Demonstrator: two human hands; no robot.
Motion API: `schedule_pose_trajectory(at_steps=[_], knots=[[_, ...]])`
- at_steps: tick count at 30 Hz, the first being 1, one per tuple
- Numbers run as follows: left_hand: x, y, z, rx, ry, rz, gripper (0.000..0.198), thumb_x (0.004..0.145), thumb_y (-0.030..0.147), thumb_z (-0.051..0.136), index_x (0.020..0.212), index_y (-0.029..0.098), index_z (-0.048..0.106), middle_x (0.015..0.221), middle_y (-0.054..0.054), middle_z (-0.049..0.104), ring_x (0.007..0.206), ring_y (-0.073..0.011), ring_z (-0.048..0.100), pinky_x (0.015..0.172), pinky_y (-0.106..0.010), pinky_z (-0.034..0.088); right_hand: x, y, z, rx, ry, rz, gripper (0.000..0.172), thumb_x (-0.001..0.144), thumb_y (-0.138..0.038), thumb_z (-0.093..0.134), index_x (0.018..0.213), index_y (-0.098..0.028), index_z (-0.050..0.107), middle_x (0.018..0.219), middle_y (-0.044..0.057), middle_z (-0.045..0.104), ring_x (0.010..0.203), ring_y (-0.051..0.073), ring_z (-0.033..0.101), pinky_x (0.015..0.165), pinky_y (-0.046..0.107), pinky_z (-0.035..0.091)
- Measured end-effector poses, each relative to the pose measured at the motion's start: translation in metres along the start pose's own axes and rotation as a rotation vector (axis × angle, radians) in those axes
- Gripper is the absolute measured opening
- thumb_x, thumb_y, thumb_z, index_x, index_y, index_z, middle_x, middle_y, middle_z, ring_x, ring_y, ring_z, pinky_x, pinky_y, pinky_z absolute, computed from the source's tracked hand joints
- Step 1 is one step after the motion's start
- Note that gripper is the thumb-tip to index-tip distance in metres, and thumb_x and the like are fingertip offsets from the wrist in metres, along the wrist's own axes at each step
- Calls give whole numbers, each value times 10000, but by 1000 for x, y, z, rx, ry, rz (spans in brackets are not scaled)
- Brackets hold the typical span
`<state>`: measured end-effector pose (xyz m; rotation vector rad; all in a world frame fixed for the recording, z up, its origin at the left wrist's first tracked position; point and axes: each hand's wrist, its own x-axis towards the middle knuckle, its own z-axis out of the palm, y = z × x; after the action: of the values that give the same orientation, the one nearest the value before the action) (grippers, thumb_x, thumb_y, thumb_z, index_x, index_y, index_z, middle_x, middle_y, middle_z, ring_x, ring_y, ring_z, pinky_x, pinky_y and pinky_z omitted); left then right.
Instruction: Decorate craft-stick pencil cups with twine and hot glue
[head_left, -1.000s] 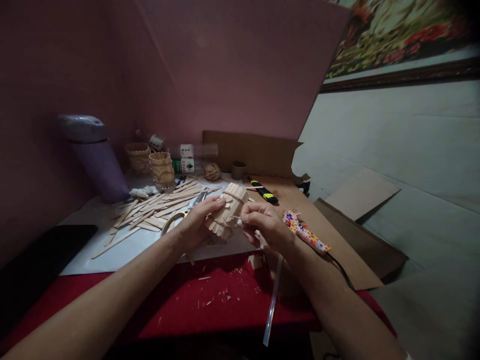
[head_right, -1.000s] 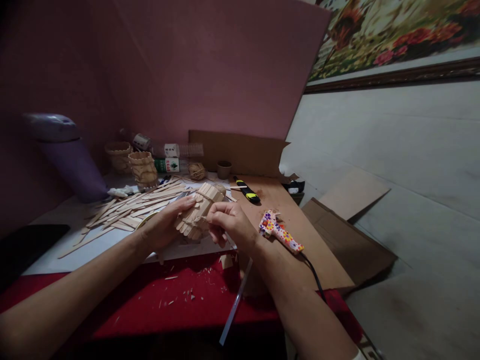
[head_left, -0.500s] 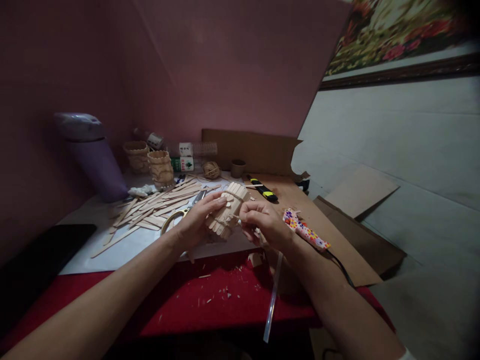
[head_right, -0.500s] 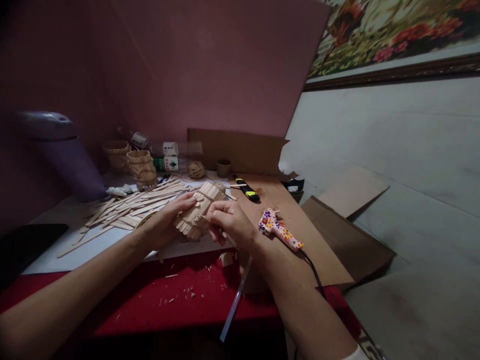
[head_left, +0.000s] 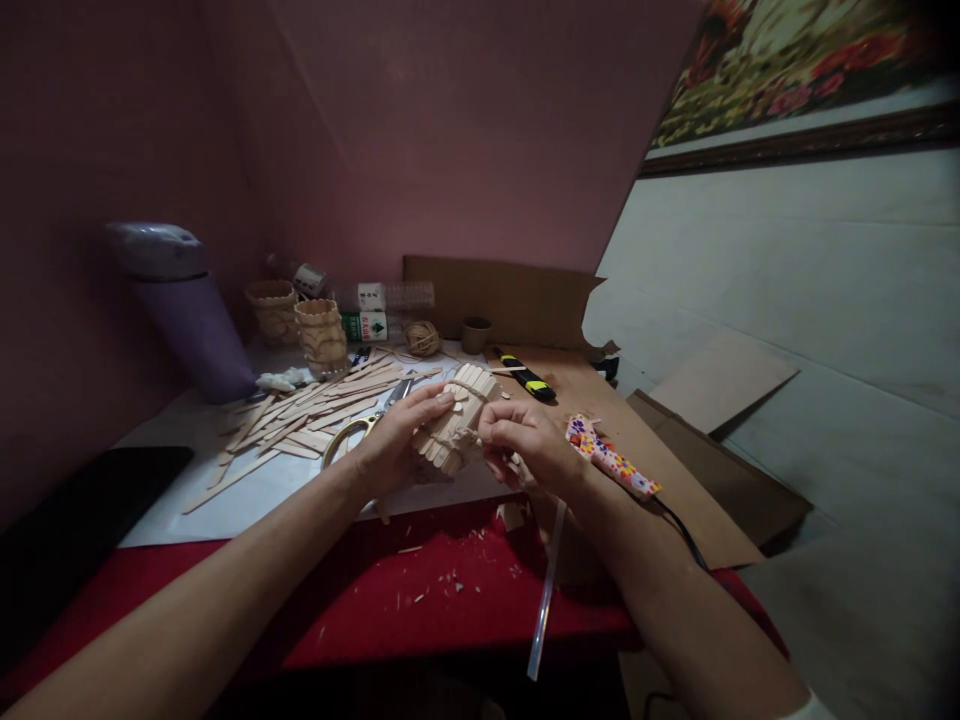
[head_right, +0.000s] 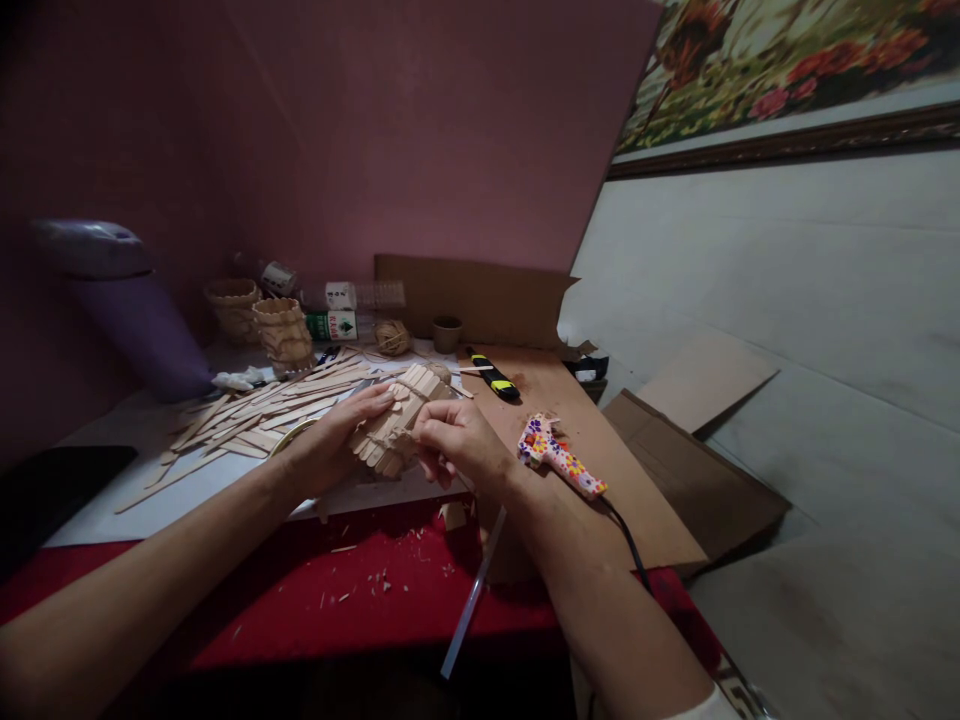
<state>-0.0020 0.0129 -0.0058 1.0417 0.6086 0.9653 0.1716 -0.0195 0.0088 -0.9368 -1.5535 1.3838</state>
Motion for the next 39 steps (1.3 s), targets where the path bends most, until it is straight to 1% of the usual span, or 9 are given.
schedule_pose_trajectory(at_steps=[3, 6, 11, 15, 23, 28, 30, 34, 39], knots=[[-2, 0, 0, -3, -16, 7, 412, 755, 425, 765, 1030, 155, 618, 819, -50, 658, 652, -160, 617, 575, -246, 472, 0, 1, -1, -21, 4, -5, 171, 700, -302, 560, 574, -198, 507, 379, -52, 547, 273, 48, 395, 305, 147, 278], [-4, 2, 1, 7, -25, -13, 504, 735, 472, 768, 1105, 168, 609, 860, -58, 666, 657, -169, 623, 564, -253, 468, 1, 2, -2, -29, 10, -10, 179, 708, -306, 554, 575, -196, 503, 382, -55, 547, 271, 45, 394, 306, 145, 282], [-6, 4, 4, 24, 13, -40, 663, 625, 321, 830, 1217, 170, 574, 912, -64, 677, 685, -167, 626, 579, -254, 482, 2, 2, -4, -17, 18, -3, 176, 704, -313, 556, 580, -199, 505, 377, -57, 546, 266, 48, 390, 301, 150, 287], [-4, 2, 3, 46, 2, -25, 650, 611, 274, 804, 1210, 165, 577, 919, -66, 674, 705, -178, 623, 599, -280, 508, 2, 1, -3, -9, 11, -18, 177, 713, -309, 556, 584, -197, 513, 381, -56, 546, 272, 48, 394, 303, 152, 283], [0, -3, -6, 164, 95, 46, 650, 620, 246, 733, 1248, 202, 574, 964, -57, 660, 761, -196, 619, 582, -277, 493, 4, 5, -4, 3, 15, -31, 212, 764, -339, 620, 625, -194, 554, 394, -63, 542, 283, 49, 392, 305, 160, 287], [2, -5, -9, 197, 124, 150, 664, 635, 271, 718, 1271, 168, 559, 976, -68, 666, 779, -204, 618, 638, -305, 500, 4, 6, -7, -11, 47, -16, 290, 775, -437, 696, 678, -182, 598, 425, -64, 544, 322, 51, 411, 323, 164, 301], [4, -6, -11, 234, 179, 220, 686, 627, 286, 733, 1276, 161, 550, 981, -62, 659, 806, -200, 610, 678, -304, 495, 5, 6, -8, -16, 62, -2, 301, 769, -452, 712, 700, -179, 607, 431, -64, 547, 324, 48, 409, 327, 164, 302], [5, -3, -11, 418, 318, 370, 840, 556, 305, 769, 1333, 138, 497, 1049, -81, 637, 918, -233, 607, 787, -340, 492, 5, 5, -8, -34, 73, 2, 321, 764, -471, 728, 718, -176, 610, 455, -59, 564, 336, 47, 420, 339, 167, 313], [4, 1, -7, 553, 369, 466, 891, 556, 326, 741, 1371, 148, 428, 1072, -86, 607, 912, -241, 616, 827, -390, 500, 4, 3, -8, -76, 78, -3, 332, 749, -475, 746, 719, -173, 613, 499, -46, 589, 373, 52, 464, 359, 170, 332]])
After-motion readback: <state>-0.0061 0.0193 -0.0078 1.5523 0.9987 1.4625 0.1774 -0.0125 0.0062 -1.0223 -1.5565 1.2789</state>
